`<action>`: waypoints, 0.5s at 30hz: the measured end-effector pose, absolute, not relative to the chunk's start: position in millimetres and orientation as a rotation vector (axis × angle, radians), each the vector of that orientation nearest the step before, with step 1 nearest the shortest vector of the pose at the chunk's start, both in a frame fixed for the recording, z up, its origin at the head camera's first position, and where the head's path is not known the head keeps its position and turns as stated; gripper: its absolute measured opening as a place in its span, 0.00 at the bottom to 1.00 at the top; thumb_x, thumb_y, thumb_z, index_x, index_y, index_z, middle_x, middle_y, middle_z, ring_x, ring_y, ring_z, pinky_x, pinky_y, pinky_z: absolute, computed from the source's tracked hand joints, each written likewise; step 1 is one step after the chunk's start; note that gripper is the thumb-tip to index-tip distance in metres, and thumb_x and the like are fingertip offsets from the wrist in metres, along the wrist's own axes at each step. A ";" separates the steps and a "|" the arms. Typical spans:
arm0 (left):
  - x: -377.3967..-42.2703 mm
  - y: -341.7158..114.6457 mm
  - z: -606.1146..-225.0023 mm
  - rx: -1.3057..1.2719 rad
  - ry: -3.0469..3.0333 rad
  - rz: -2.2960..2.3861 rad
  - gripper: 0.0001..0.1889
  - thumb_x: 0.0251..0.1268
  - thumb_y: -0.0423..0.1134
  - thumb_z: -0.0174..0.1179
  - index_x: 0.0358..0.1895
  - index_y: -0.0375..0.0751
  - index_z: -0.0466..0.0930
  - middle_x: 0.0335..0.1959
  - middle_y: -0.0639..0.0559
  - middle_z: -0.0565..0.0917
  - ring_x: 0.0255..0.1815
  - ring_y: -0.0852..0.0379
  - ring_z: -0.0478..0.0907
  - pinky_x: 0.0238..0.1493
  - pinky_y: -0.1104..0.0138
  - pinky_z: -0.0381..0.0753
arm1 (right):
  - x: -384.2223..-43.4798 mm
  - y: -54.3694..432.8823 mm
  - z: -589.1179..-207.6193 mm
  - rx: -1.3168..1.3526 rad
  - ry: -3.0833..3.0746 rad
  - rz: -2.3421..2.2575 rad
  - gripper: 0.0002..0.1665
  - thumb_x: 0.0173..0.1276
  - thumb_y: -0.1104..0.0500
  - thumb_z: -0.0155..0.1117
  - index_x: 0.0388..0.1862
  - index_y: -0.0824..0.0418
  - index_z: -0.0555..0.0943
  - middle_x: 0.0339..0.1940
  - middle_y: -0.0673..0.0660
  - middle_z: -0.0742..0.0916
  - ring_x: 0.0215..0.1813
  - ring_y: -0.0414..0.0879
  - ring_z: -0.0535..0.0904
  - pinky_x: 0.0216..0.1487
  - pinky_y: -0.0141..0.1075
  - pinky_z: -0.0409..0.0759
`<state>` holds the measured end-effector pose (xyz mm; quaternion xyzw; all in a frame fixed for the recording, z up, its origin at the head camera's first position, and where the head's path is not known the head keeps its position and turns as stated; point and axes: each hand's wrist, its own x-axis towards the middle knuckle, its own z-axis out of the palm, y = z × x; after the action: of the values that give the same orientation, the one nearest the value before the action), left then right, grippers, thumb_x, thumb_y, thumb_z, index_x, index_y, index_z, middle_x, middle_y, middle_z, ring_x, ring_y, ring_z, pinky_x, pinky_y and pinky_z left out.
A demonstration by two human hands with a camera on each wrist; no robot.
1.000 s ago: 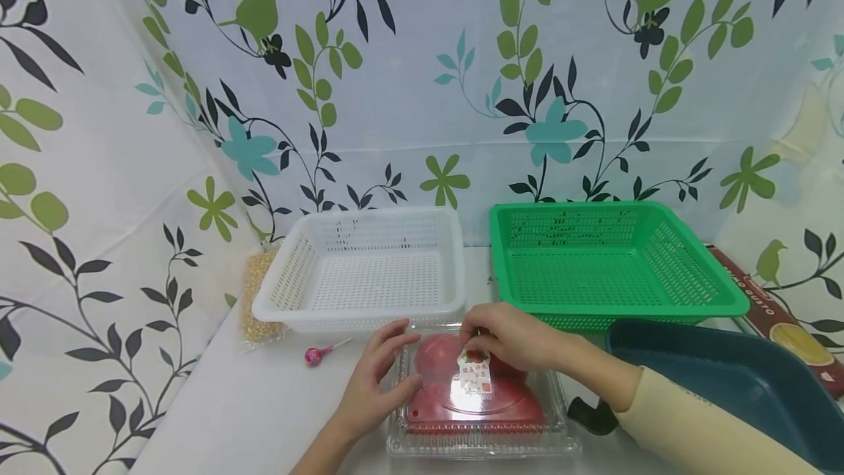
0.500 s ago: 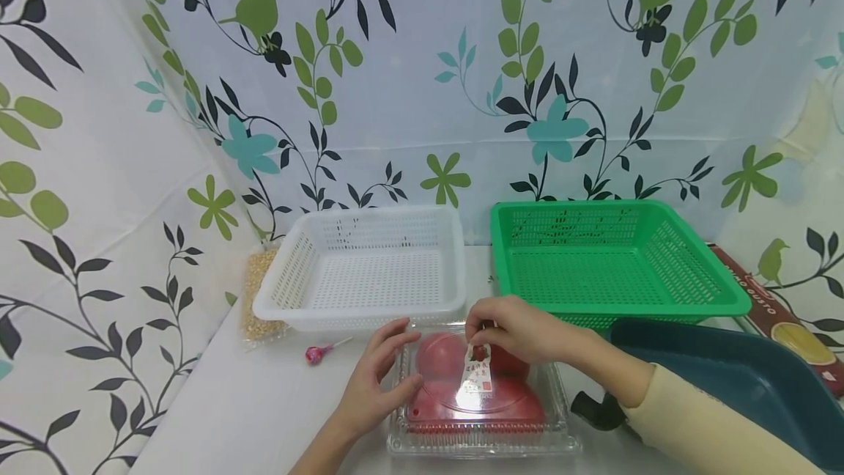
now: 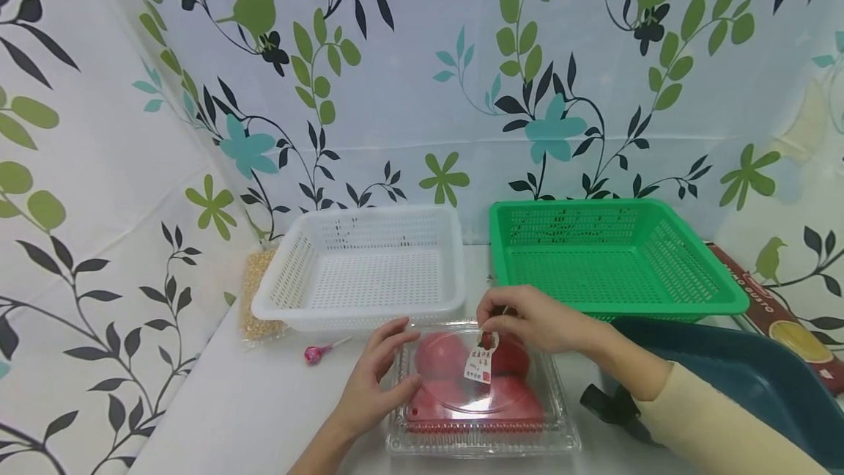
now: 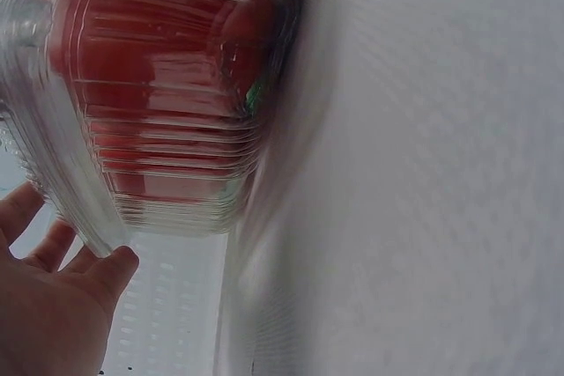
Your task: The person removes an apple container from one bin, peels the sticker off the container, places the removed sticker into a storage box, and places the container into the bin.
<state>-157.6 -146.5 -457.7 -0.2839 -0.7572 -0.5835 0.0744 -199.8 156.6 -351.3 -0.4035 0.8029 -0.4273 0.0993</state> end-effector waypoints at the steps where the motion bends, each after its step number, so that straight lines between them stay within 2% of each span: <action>1: -157.5 -146.7 -457.6 -0.853 -2.274 -1.750 0.27 0.61 0.31 0.68 0.64 0.37 0.76 0.74 0.40 0.63 0.74 0.36 0.59 0.66 0.33 0.61 | -199.9 158.5 -349.2 -1.179 2.371 -1.282 0.04 0.75 0.66 0.61 0.39 0.57 0.79 0.35 0.47 0.84 0.40 0.45 0.83 0.45 0.38 0.83; 6: -156.4 -147.3 -456.8 -0.854 -2.275 -1.765 0.27 0.61 0.32 0.68 0.65 0.38 0.76 0.74 0.39 0.62 0.74 0.33 0.58 0.65 0.30 0.59 | -200.8 168.2 -340.3 -1.144 2.349 -1.300 0.04 0.76 0.65 0.60 0.40 0.57 0.80 0.36 0.49 0.85 0.42 0.46 0.83 0.48 0.43 0.84; 15: -156.2 -146.7 -456.1 -0.842 -2.280 -1.769 0.27 0.61 0.32 0.68 0.65 0.39 0.76 0.74 0.40 0.62 0.74 0.34 0.58 0.65 0.30 0.59 | -192.5 196.7 -327.7 -1.111 2.502 -1.177 0.05 0.75 0.64 0.61 0.42 0.52 0.80 0.40 0.45 0.83 0.43 0.46 0.79 0.42 0.36 0.80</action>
<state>-156.2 -146.7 -456.1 -0.2794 -0.7568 -0.5870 0.0676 -192.5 196.7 -327.7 -0.3716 0.8368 -0.3938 0.0808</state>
